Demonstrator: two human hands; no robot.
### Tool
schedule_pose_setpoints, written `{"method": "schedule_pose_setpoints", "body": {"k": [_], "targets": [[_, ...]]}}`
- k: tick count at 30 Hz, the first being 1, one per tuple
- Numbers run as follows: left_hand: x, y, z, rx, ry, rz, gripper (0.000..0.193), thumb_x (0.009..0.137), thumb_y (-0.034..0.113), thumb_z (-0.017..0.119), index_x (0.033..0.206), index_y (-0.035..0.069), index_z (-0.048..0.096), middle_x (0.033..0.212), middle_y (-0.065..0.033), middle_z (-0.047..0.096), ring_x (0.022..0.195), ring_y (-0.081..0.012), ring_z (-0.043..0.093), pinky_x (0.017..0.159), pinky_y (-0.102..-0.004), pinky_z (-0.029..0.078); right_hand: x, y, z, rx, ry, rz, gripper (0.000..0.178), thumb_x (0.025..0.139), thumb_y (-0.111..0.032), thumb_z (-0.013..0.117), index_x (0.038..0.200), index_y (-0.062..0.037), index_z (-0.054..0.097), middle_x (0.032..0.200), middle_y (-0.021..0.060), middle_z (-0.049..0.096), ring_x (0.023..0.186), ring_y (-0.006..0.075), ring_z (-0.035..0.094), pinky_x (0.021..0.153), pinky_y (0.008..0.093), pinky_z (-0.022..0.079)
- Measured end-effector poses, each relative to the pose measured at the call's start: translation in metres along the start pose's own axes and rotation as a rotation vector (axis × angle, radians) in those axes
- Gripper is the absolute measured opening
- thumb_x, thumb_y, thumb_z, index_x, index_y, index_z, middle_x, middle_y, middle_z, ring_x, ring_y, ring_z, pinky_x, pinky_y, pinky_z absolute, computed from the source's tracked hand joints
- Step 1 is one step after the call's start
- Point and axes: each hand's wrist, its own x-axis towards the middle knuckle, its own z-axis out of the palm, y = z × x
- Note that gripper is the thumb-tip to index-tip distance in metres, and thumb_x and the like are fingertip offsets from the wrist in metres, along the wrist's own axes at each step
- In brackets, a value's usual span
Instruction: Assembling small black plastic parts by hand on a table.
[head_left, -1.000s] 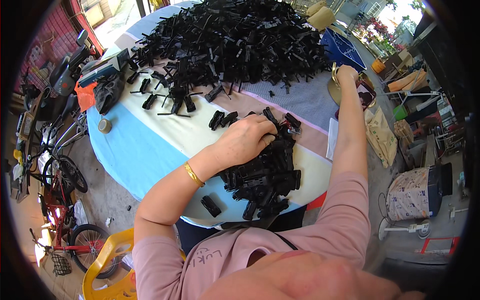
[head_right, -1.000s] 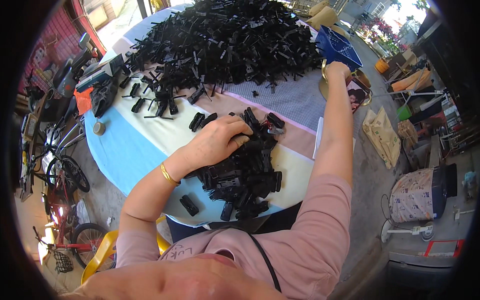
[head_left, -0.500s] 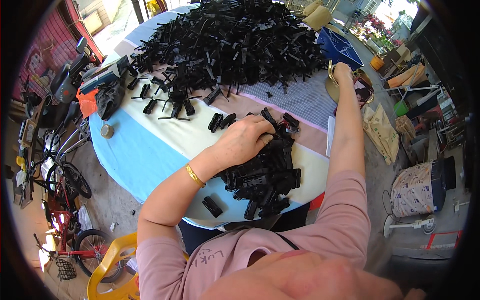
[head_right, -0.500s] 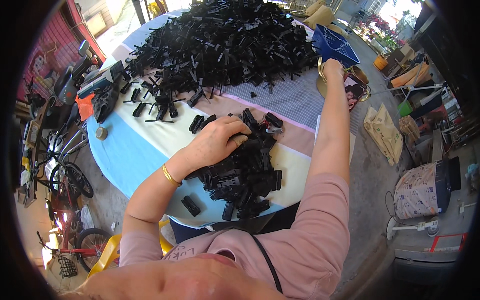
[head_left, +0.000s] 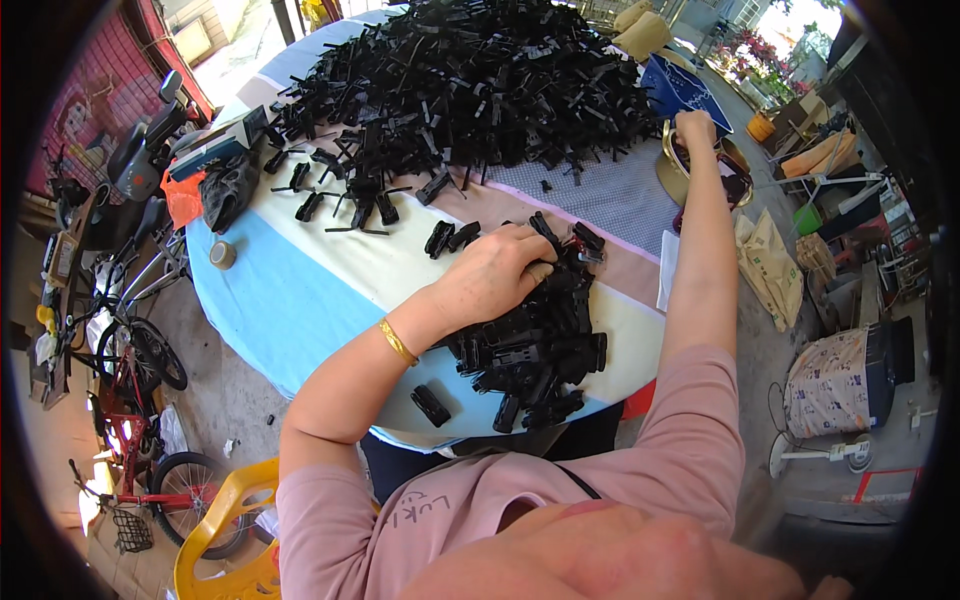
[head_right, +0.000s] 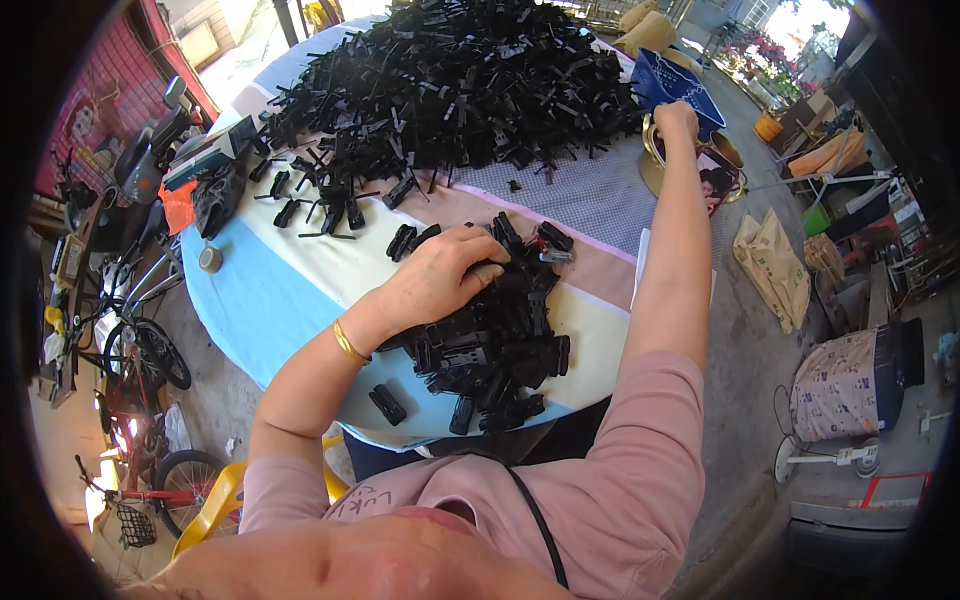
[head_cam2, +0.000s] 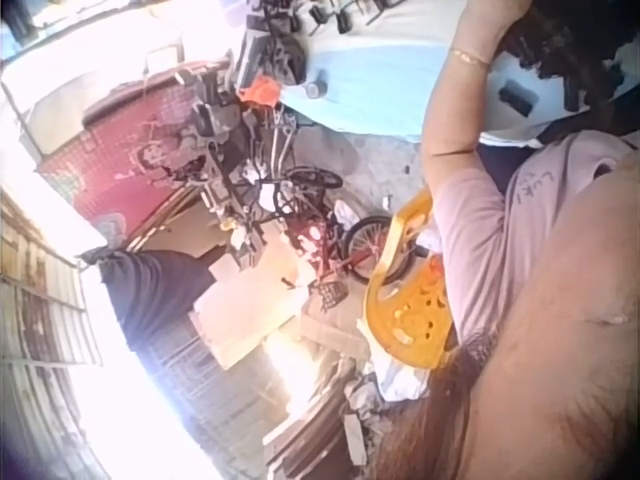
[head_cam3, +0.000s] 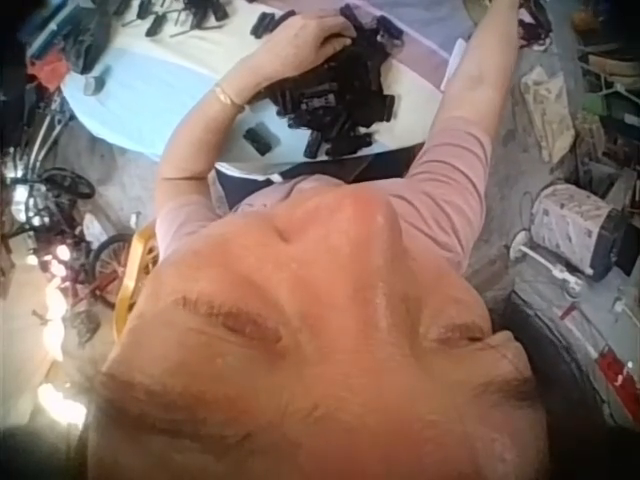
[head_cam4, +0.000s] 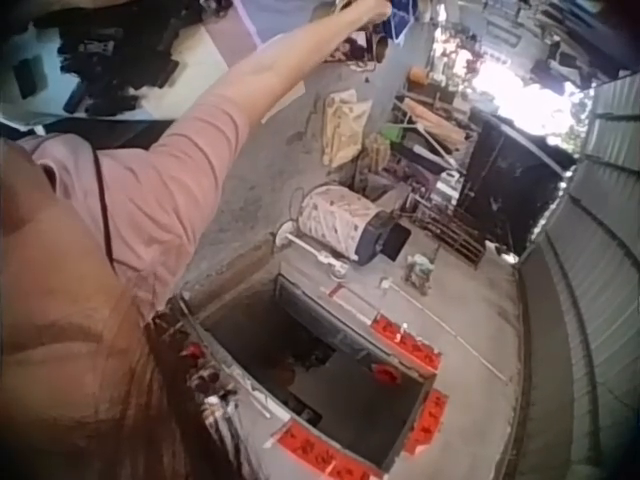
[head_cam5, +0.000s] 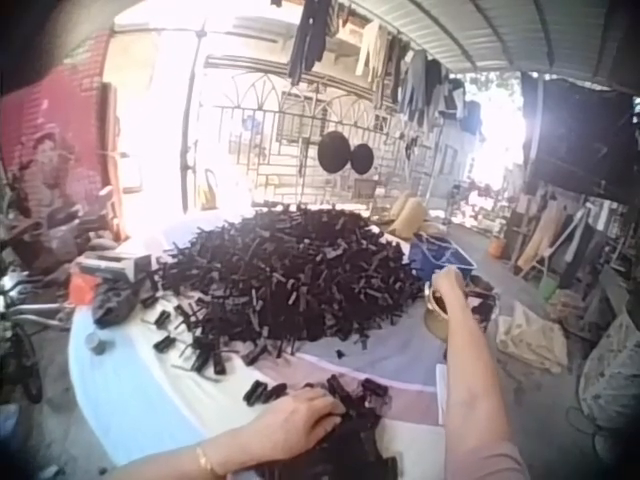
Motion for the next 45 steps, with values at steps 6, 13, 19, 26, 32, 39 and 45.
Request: {"method": "schedule_pose_setpoints", "body": {"k": [6, 13, 19, 26, 32, 39, 45], "targets": [[0.003, 0.000, 0.009, -0.028, 0.022, 0.046, 0.011, 0.075, 0.009, 0.059, 0.083, 0.001, 0.058, 0.083, -0.0145, 0.057, 0.083, -0.0324, 0.055, 0.074, -0.0389, 0.045, -0.047, 0.007, -0.041, 1.353, -0.159, -0.133, 0.021, 0.085, -0.018, 0.055, 0.100, -0.0041, 0.056, 0.092, 0.0057, 0.061, 0.074, 0.0128, 0.060, 0.062, 0.0245, 0.049], [-0.002, -0.001, 0.002, 0.006, -0.006, 0.038, 0.013, 0.076, 0.006, 0.058, 0.088, 0.001, 0.058, 0.083, -0.0151, 0.058, 0.082, -0.0326, 0.056, 0.074, -0.0378, 0.045, -0.307, 0.005, -0.123, 1.739, -0.886, -0.688, 0.061, 0.082, -0.026, 0.061, 0.130, 0.0007, 0.034, 0.089, 0.0110, 0.059, 0.071, 0.0136, 0.054, 0.058, 0.0209, 0.043], [0.008, 0.001, -0.002, 0.094, 0.165, 0.088, 0.019, 0.077, 0.015, 0.062, 0.090, 0.002, 0.059, 0.088, -0.0162, 0.059, 0.081, -0.0340, 0.057, 0.072, -0.0372, 0.045, -0.417, 0.009, -0.166, 1.844, -1.641, -0.824, 0.084, 0.073, -0.007, 0.070, 0.132, 0.0113, 0.014, 0.085, 0.0176, 0.064, 0.073, 0.0212, 0.054, 0.064, 0.0250, 0.043], [-0.003, -0.051, -0.068, 0.149, 0.604, -0.173, 0.020, 0.081, 0.017, 0.063, 0.096, 0.003, 0.063, 0.086, -0.0091, 0.064, 0.077, -0.0164, 0.061, 0.070, -0.0265, 0.047, -0.442, 0.001, -0.167, 1.917, -1.499, -1.239, 0.078, 0.076, -0.004, 0.066, 0.132, 0.0126, 0.014, 0.095, 0.0166, 0.063, 0.076, 0.0187, 0.057, 0.067, 0.0267, 0.045], [-0.037, -0.119, -0.123, 0.361, 0.905, -0.576, 0.031, 0.079, 0.030, 0.061, 0.096, 0.005, 0.065, 0.084, -0.0093, 0.066, 0.078, -0.0187, 0.062, 0.073, -0.0282, 0.046, -0.449, 0.006, -0.171, 1.885, -1.537, -1.007, 0.088, 0.069, 0.002, 0.070, 0.133, 0.0139, 0.011, 0.086, 0.0140, 0.064, 0.071, 0.0171, 0.055, 0.062, 0.0221, 0.043], [-0.061, -0.152, -0.138, 0.518, 0.852, -0.837, 0.036, 0.076, 0.037, 0.061, 0.093, 0.006, 0.066, 0.088, -0.0165, 0.065, 0.087, -0.0286, 0.061, 0.079, -0.0357, 0.045, -0.459, -0.001, -0.168, 1.931, -1.653, -0.962, 0.091, 0.063, 0.005, 0.071, 0.132, 0.0156, 0.011, 0.078, 0.0098, 0.065, 0.065, 0.0142, 0.049, 0.057, 0.0191, 0.040], [-0.075, -0.195, -0.129, 0.591, 0.894, -0.977, 0.045, 0.076, 0.040, 0.061, 0.101, 0.003, 0.062, 0.097, -0.0205, 0.062, 0.094, -0.0316, 0.058, 0.084, -0.0384, 0.043, -0.462, -0.002, -0.169, 1.981, -1.718, -0.895, 0.089, 0.062, 0.005, 0.069, 0.131, 0.0173, 0.013, 0.075, 0.0088, 0.065, 0.059, 0.0127, 0.045, 0.053, 0.0184, 0.036]]}}
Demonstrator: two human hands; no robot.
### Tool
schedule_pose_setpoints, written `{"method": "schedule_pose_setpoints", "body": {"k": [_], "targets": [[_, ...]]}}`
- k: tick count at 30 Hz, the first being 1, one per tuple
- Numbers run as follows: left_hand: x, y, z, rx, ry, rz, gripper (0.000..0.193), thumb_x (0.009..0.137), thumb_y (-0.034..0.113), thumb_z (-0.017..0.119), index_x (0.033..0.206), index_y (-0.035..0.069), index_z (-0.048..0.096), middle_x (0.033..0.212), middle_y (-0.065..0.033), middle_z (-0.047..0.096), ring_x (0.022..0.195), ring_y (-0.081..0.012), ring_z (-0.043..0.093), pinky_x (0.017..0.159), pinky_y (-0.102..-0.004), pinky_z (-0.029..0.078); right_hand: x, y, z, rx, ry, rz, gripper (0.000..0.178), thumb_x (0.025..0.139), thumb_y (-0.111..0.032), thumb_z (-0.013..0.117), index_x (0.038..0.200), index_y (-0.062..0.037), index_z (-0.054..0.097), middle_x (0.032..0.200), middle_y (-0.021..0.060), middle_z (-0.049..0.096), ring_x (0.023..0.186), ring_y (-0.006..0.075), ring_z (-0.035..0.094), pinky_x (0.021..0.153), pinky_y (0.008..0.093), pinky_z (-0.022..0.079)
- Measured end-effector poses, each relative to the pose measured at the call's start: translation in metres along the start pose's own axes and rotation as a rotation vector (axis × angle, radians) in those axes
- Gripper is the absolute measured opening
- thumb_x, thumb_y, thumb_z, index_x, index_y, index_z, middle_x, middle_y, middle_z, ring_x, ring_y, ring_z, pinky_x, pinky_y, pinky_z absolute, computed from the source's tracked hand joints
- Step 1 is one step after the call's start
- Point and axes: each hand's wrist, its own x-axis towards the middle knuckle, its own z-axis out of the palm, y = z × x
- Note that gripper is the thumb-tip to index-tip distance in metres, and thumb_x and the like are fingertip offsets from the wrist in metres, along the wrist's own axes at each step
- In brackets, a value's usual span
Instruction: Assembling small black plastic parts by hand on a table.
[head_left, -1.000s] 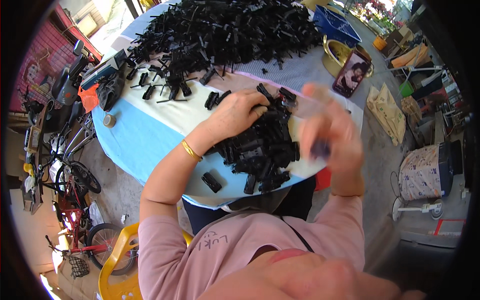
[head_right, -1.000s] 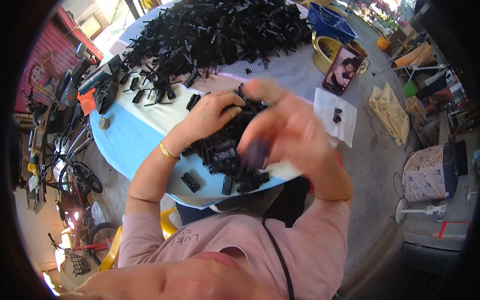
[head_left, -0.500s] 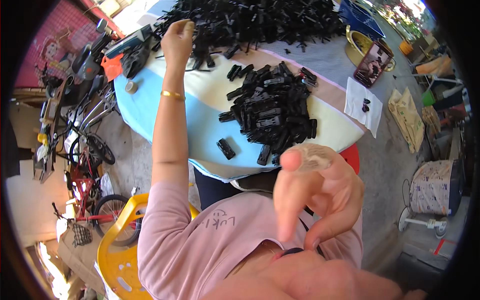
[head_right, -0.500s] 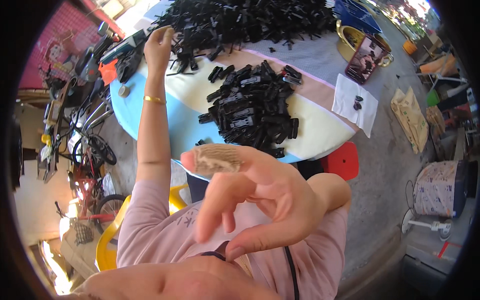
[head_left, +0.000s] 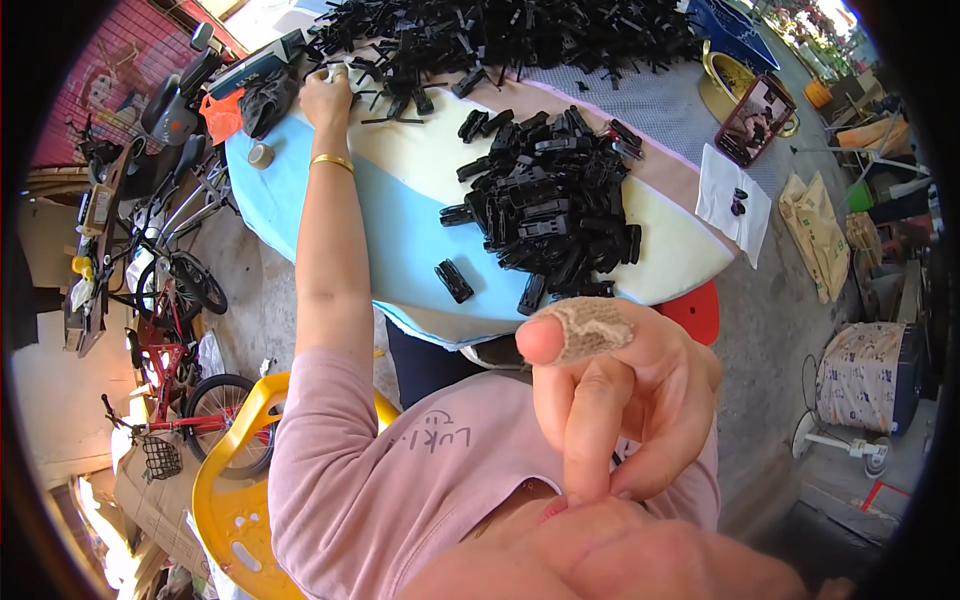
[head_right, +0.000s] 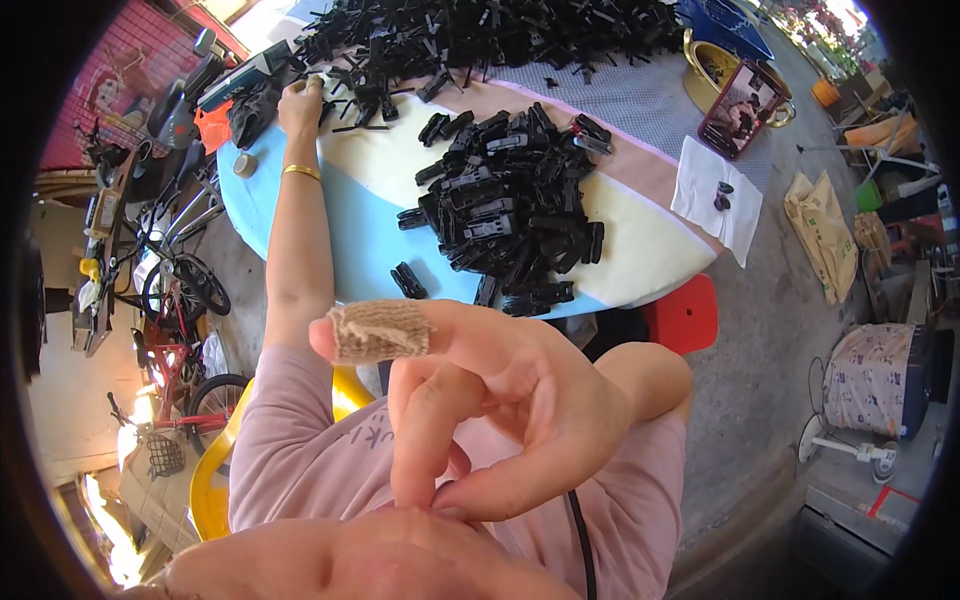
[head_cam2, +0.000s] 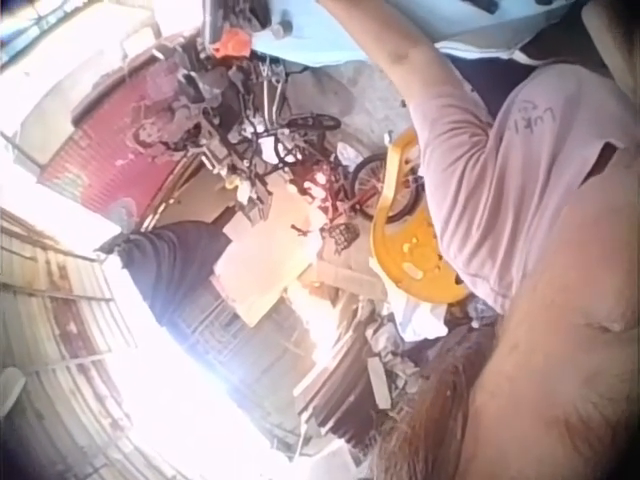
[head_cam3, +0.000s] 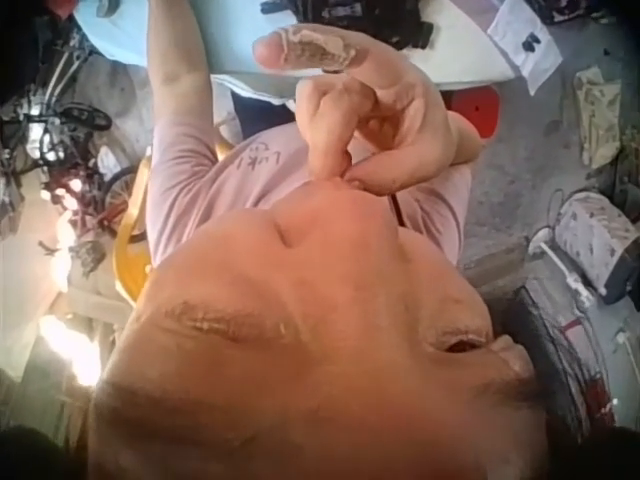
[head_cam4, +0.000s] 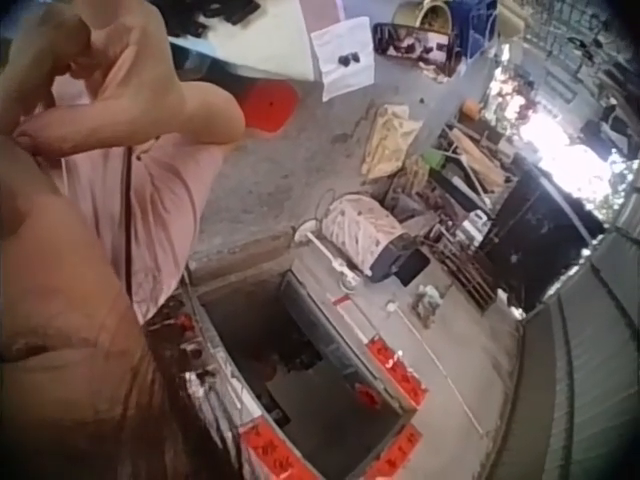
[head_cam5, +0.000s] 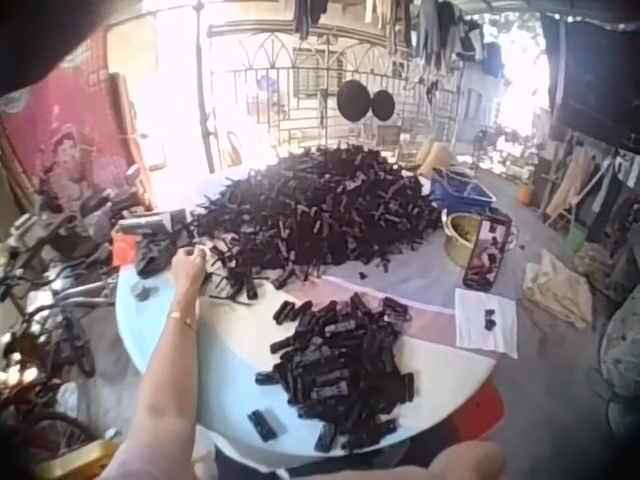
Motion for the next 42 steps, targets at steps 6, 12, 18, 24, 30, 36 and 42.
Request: {"method": "schedule_pose_setpoints", "body": {"k": [6, 12, 18, 24, 30, 36, 42], "targets": [[-0.002, 0.000, 0.015, -0.153, -0.170, 0.066, 0.053, 0.076, 0.048, 0.061, 0.105, 0.003, 0.059, 0.098, -0.0141, 0.063, 0.093, -0.0263, 0.060, 0.083, -0.0334, 0.044, -0.002, 0.001, -0.010, -0.119, -0.106, -0.208, 0.087, 0.061, 0.006, 0.067, 0.131, 0.0167, 0.016, 0.094, 0.0162, 0.063, 0.053, 0.0122, 0.047, 0.052, 0.0187, 0.035], [-0.027, 0.035, 0.018, -0.245, -0.313, 0.161, 0.049, 0.080, 0.043, 0.058, 0.105, 0.001, 0.059, 0.098, -0.0147, 0.063, 0.090, -0.0243, 0.060, 0.081, -0.0310, 0.043, -0.024, -0.005, -0.013, -0.258, 0.019, -0.352, 0.078, 0.064, 0.004, 0.066, 0.129, 0.0121, 0.025, 0.110, 0.0173, 0.054, 0.057, 0.0115, 0.049, 0.050, 0.0182, 0.036], [-0.035, 0.052, 0.022, -0.293, -0.363, 0.095, 0.046, 0.078, 0.036, 0.061, 0.105, -0.001, 0.059, 0.096, -0.0153, 0.063, 0.089, -0.0237, 0.060, 0.080, -0.0300, 0.044, -0.069, -0.044, -0.026, -0.930, 0.623, -0.329, 0.058, 0.070, -0.001, 0.065, 0.122, 0.0056, 0.040, 0.087, 0.0076, 0.058, 0.060, 0.0097, 0.047, 0.052, 0.0177, 0.037], [-0.038, 0.058, 0.006, -0.108, -0.348, 0.313, 0.037, 0.070, 0.028, 0.066, 0.094, 0.001, 0.063, 0.088, -0.0144, 0.065, 0.084, -0.0276, 0.062, 0.076, -0.0327, 0.047, -0.166, -0.088, -0.164, -2.078, 1.297, 0.016, 0.037, 0.073, -0.003, 0.064, 0.108, -0.0027, 0.055, 0.073, -0.0006, 0.057, 0.060, 0.0093, 0.047, 0.060, 0.0242, 0.043], [-0.049, 0.067, -0.005, -0.163, -0.361, 0.386, 0.033, 0.068, 0.025, 0.067, 0.090, 0.000, 0.063, 0.084, -0.0132, 0.066, 0.081, -0.0259, 0.062, 0.074, -0.0328, 0.047, -0.183, -0.094, -0.197, -2.187, 1.378, 0.283, 0.017, 0.078, -0.009, 0.060, 0.092, -0.0025, 0.057, 0.079, 0.0025, 0.065, 0.069, 0.0135, 0.060, 0.063, 0.0288, 0.047], [-0.053, 0.074, -0.012, -0.160, -0.409, 0.464, 0.031, 0.070, 0.023, 0.068, 0.093, 0.003, 0.064, 0.086, -0.0124, 0.065, 0.080, -0.0247, 0.061, 0.075, -0.0319, 0.046, -0.101, -0.072, -0.174, -1.902, 1.185, 0.202, 0.029, 0.077, -0.009, 0.061, 0.105, -0.0043, 0.059, 0.085, 0.0077, 0.065, 0.073, 0.0204, 0.063, 0.063, 0.0304, 0.049], [-0.077, 0.094, -0.015, -0.236, -0.354, 0.570, 0.023, 0.071, 0.022, 0.066, 0.090, 0.008, 0.065, 0.086, -0.0135, 0.061, 0.083, -0.0289, 0.058, 0.075, -0.0354, 0.046, -0.060, -0.049, -0.199, -2.077, 0.427, 0.424, 0.031, 0.071, -0.007, 0.064, 0.102, -0.0037, 0.059, 0.091, 0.0111, 0.062, 0.079, 0.0237, 0.059, 0.072, 0.0319, 0.047]]}}
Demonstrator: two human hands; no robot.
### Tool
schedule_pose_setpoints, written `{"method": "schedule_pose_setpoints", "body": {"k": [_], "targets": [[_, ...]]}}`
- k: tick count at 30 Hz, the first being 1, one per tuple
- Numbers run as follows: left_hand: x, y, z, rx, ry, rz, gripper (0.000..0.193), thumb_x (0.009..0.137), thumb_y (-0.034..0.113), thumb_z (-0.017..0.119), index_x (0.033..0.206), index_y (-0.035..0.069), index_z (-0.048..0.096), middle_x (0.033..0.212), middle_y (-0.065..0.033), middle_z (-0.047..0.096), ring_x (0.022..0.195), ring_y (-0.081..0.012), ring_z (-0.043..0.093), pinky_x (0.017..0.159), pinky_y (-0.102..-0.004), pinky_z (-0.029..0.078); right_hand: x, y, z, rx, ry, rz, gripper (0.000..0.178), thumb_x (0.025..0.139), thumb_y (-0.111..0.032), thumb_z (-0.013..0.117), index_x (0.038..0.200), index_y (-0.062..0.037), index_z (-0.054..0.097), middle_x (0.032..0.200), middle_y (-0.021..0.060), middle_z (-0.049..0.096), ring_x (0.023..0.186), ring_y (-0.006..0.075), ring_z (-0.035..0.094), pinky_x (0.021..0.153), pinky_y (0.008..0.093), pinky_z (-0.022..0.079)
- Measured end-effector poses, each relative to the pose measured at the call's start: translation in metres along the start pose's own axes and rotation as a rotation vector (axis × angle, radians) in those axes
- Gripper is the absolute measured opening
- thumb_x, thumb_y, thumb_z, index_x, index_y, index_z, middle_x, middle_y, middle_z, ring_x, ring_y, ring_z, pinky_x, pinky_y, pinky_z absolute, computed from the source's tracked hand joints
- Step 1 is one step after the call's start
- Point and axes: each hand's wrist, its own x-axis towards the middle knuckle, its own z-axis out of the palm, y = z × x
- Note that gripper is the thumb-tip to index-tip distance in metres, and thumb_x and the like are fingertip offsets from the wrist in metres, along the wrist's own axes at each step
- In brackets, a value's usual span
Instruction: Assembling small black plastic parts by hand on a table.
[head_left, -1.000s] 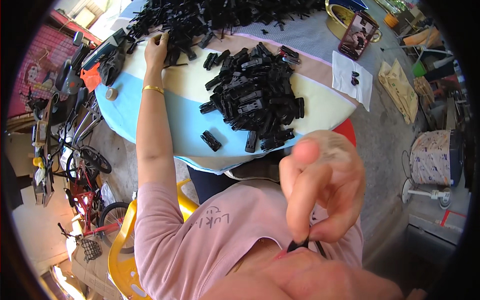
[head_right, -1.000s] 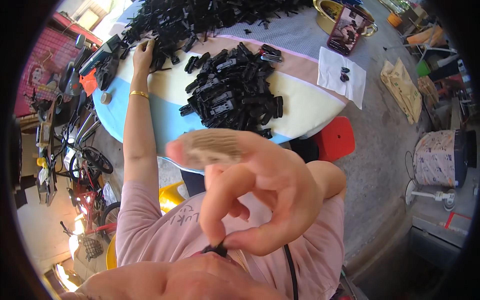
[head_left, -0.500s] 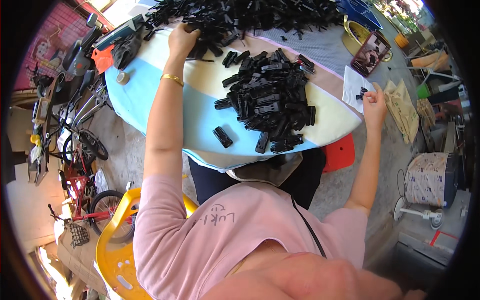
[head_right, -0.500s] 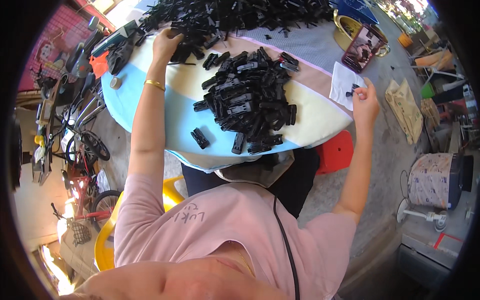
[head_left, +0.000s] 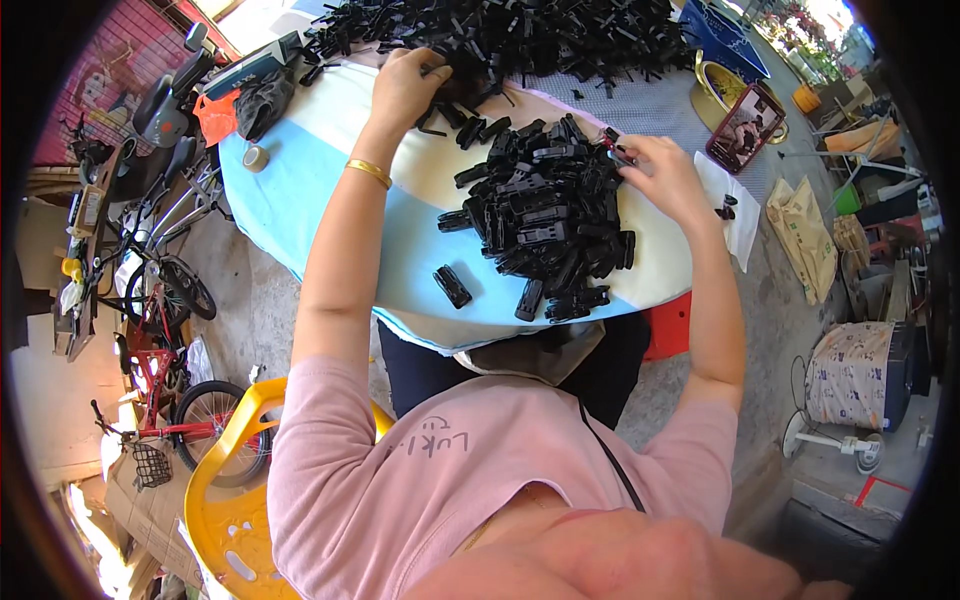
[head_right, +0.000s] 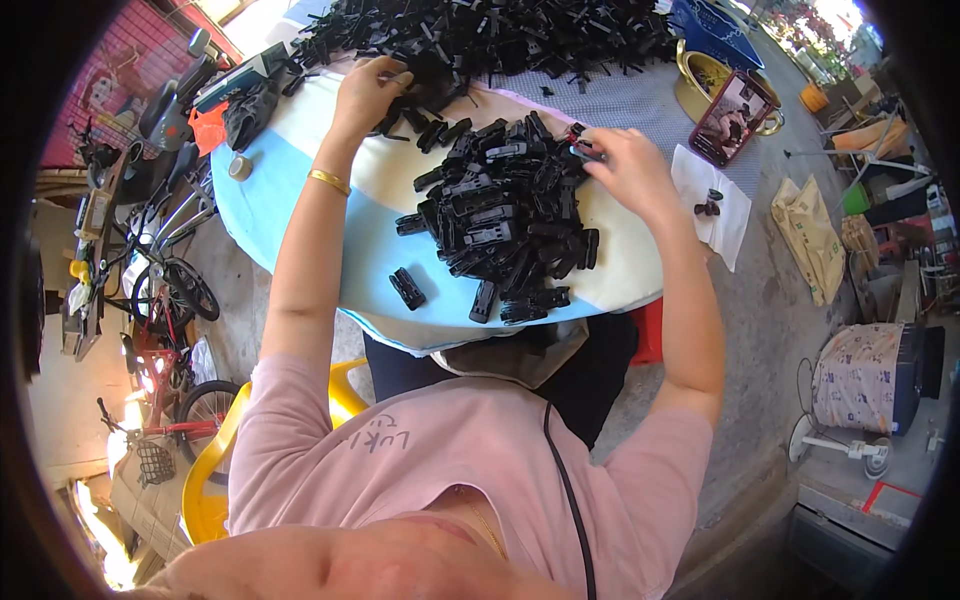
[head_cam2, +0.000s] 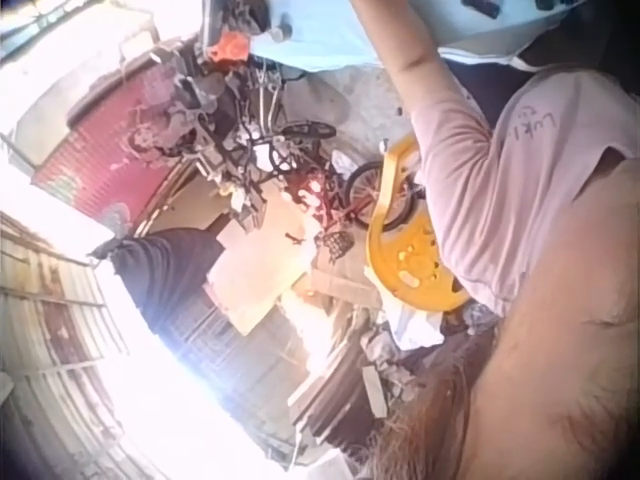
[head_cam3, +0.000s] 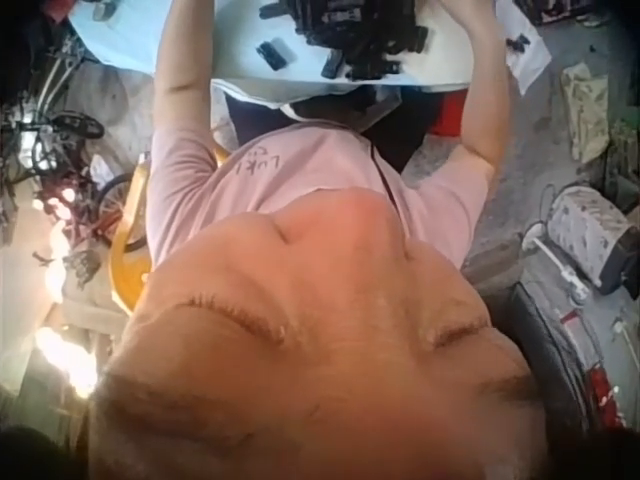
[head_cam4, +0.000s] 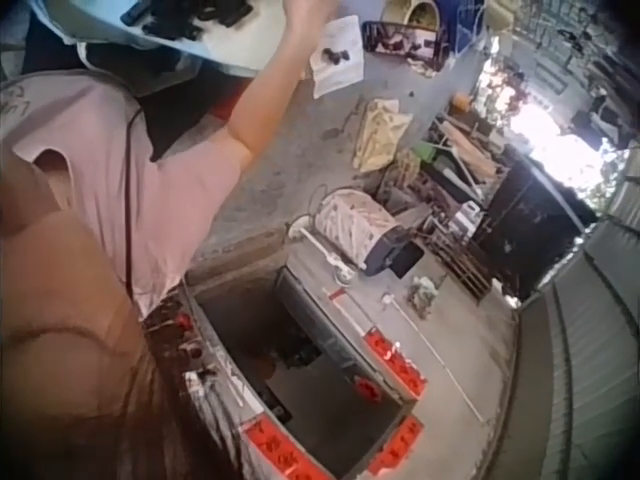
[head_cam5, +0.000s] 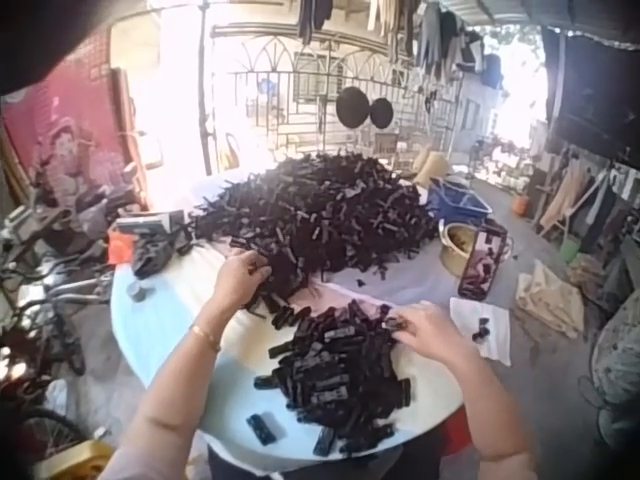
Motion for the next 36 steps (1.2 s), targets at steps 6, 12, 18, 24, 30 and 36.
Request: {"method": "schedule_pose_setpoints", "body": {"k": [6, 12, 18, 24, 30, 36], "targets": [[-0.004, 0.020, -0.007, 0.121, 0.032, 0.059, 0.017, 0.077, 0.018, 0.061, 0.089, 0.005, 0.064, 0.086, -0.0147, 0.063, 0.078, -0.0260, 0.061, 0.070, -0.0326, 0.046, 0.025, 0.003, 0.003, -0.006, -0.205, 0.257, 0.026, 0.070, -0.010, 0.058, 0.096, -0.0074, 0.060, 0.077, 0.0084, 0.061, 0.074, 0.0212, 0.058, 0.067, 0.0303, 0.046], [-0.001, 0.036, -0.011, -0.265, 0.175, 0.013, 0.017, 0.082, 0.014, 0.061, 0.093, 0.002, 0.061, 0.084, -0.0094, 0.064, 0.077, -0.0173, 0.063, 0.067, -0.0278, 0.048, 0.047, 0.028, 0.002, 0.925, -0.050, 0.392, 0.020, 0.077, -0.011, 0.048, 0.093, 0.0002, 0.055, 0.078, 0.0059, 0.059, 0.074, 0.0156, 0.058, 0.066, 0.0273, 0.048], [-0.003, 0.045, -0.008, -1.152, 0.006, -0.281, 0.026, 0.085, 0.009, 0.057, 0.105, -0.004, 0.047, 0.083, -0.0114, 0.057, 0.073, -0.0179, 0.062, 0.058, -0.0236, 0.050, 0.080, 0.017, 0.003, 1.772, -0.107, 0.304, 0.016, 0.082, -0.011, 0.041, 0.095, -0.0042, 0.048, 0.096, 0.0156, 0.056, 0.077, 0.0194, 0.056, 0.077, 0.0366, 0.045], [-0.007, 0.045, 0.005, -1.136, -0.110, -0.380, 0.032, 0.085, 0.012, 0.058, 0.109, -0.003, 0.043, 0.084, -0.0104, 0.057, 0.063, -0.0157, 0.060, 0.052, -0.0233, 0.048, 0.094, 0.021, 0.029, 1.547, -0.037, 0.490, 0.013, 0.081, -0.003, 0.050, 0.093, -0.0042, 0.054, 0.078, 0.0067, 0.054, 0.056, 0.0045, 0.038, 0.050, 0.0203, 0.031], [-0.007, 0.046, 0.009, -0.994, -0.225, -0.468, 0.037, 0.084, 0.018, 0.061, 0.111, -0.002, 0.046, 0.084, -0.0075, 0.059, 0.063, -0.0109, 0.055, 0.054, -0.0218, 0.045, 0.090, 0.032, 0.032, 1.263, 0.280, 0.613, 0.014, 0.084, -0.013, 0.054, 0.095, -0.0042, 0.057, 0.077, 0.0042, 0.058, 0.055, 0.0084, 0.047, 0.051, 0.0216, 0.039], [-0.006, 0.039, -0.006, -0.925, -0.308, -0.321, 0.053, 0.074, 0.007, 0.061, 0.123, 0.001, 0.042, 0.087, -0.0065, 0.056, 0.070, -0.0119, 0.055, 0.060, -0.0215, 0.046, 0.058, 0.022, -0.008, -0.099, -0.210, 0.547, 0.040, 0.077, -0.038, 0.063, 0.071, 0.0012, 0.064, 0.063, 0.0120, 0.061, 0.061, 0.0164, 0.060, 0.059, 0.0290, 0.046]]}}
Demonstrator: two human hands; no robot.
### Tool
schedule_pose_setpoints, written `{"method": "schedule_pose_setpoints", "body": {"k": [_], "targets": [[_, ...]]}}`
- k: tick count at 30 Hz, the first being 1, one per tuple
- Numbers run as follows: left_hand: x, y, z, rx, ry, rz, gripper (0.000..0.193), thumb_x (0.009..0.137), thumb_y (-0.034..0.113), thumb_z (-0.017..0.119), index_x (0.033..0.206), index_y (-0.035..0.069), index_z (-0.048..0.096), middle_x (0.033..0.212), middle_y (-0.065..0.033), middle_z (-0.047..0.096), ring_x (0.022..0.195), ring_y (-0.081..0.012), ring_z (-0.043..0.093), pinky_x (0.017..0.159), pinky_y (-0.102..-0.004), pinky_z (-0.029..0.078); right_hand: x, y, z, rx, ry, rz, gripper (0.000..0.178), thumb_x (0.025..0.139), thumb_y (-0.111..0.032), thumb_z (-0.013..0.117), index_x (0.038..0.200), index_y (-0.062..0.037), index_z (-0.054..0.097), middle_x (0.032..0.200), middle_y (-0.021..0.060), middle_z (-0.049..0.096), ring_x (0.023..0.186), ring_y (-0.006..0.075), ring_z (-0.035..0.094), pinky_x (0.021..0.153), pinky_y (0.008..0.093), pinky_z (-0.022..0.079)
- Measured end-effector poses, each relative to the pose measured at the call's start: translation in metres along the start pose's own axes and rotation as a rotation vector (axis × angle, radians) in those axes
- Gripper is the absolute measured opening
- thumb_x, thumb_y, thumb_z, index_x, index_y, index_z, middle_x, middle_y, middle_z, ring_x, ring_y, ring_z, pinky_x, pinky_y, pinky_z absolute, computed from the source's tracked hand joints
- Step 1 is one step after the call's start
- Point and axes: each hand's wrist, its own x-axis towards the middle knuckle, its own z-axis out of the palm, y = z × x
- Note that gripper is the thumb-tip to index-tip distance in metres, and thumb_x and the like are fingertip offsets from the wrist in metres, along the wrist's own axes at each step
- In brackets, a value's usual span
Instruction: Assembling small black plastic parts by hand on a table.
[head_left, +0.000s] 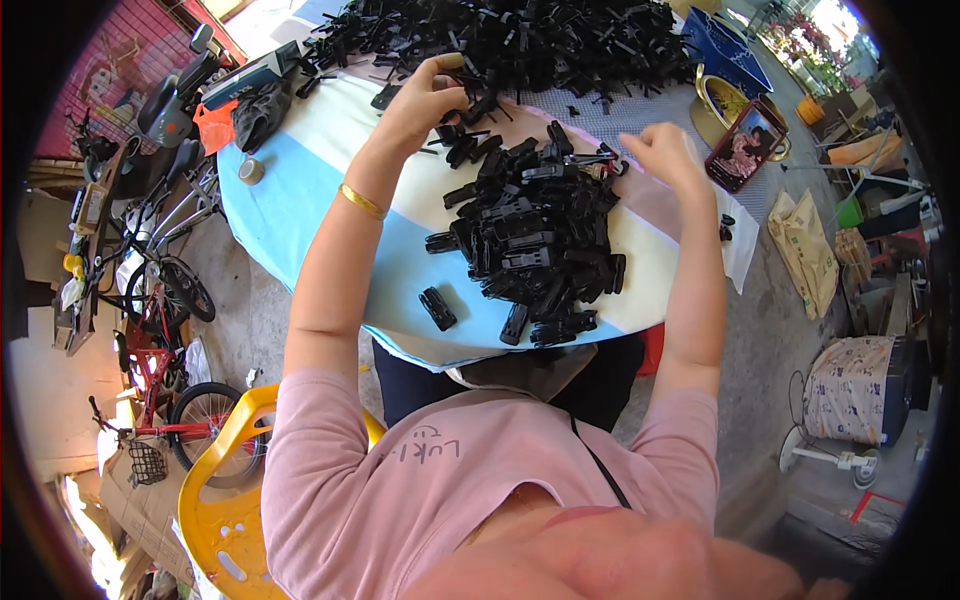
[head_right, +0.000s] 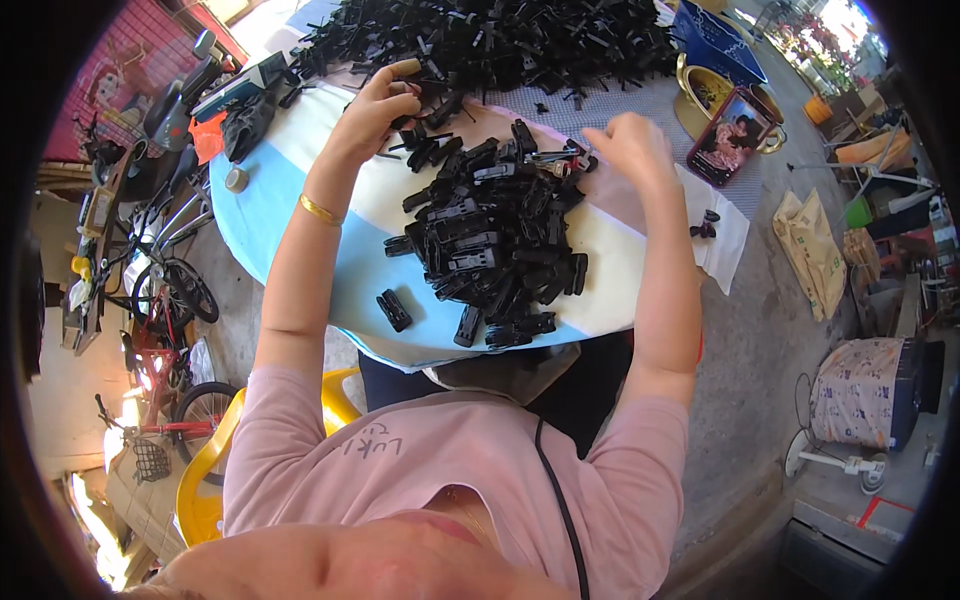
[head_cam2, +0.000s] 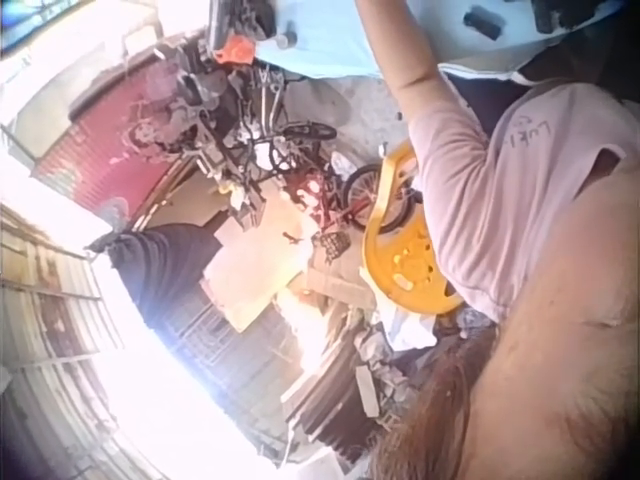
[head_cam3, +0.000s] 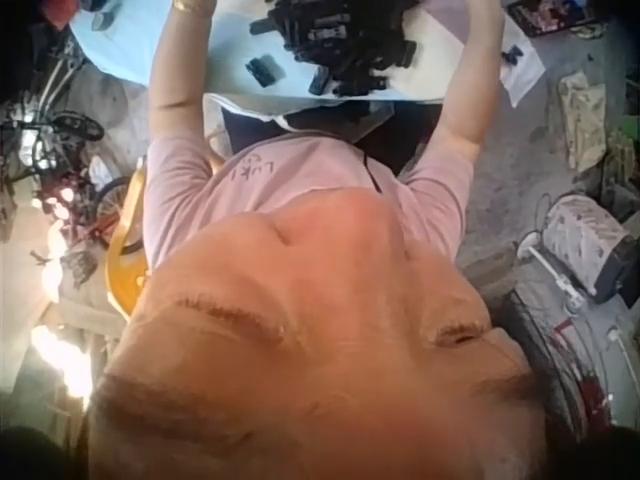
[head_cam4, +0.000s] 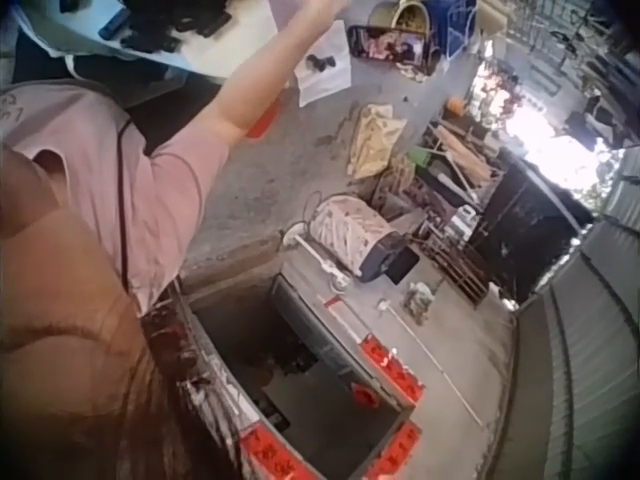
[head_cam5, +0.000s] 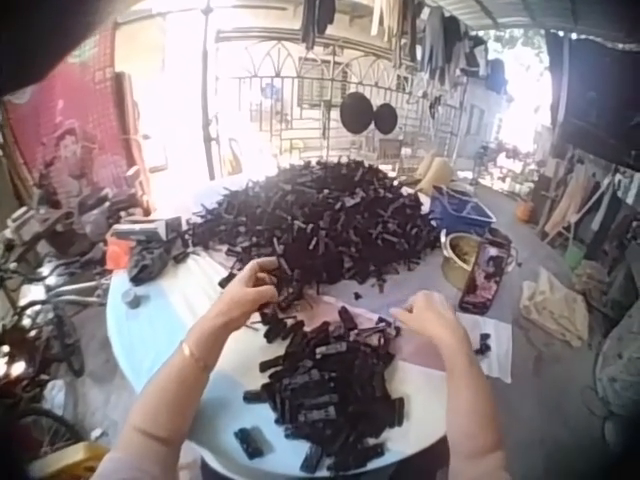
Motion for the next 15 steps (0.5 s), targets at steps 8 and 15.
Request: {"method": "schedule_pose_setpoints", "body": {"k": [8, 15], "targets": [[-0.003, 0.003, -0.002, 0.589, 0.088, 0.249, 0.059, 0.066, 0.004, 0.064, 0.121, 0.003, 0.044, 0.084, -0.0109, 0.062, 0.072, -0.0170, 0.061, 0.068, -0.0264, 0.048, -0.021, -0.013, 0.015, 0.208, 0.083, -0.375, 0.021, 0.067, -0.020, 0.069, 0.075, -0.0019, 0.065, 0.068, 0.0109, 0.060, 0.066, 0.0215, 0.060, 0.061, 0.0305, 0.046], [0.001, -0.016, 0.015, 0.536, -0.171, 0.190, 0.039, 0.070, -0.001, 0.062, 0.107, -0.002, 0.054, 0.086, -0.0064, 0.061, 0.080, -0.0120, 0.058, 0.075, -0.0246, 0.047, -0.017, -0.023, 0.010, 0.050, -0.122, -0.403, 0.013, 0.064, -0.012, 0.066, 0.074, -0.0041, 0.065, 0.070, 0.0109, 0.059, 0.064, 0.0227, 0.058, 0.060, 0.0313, 0.045]]}}
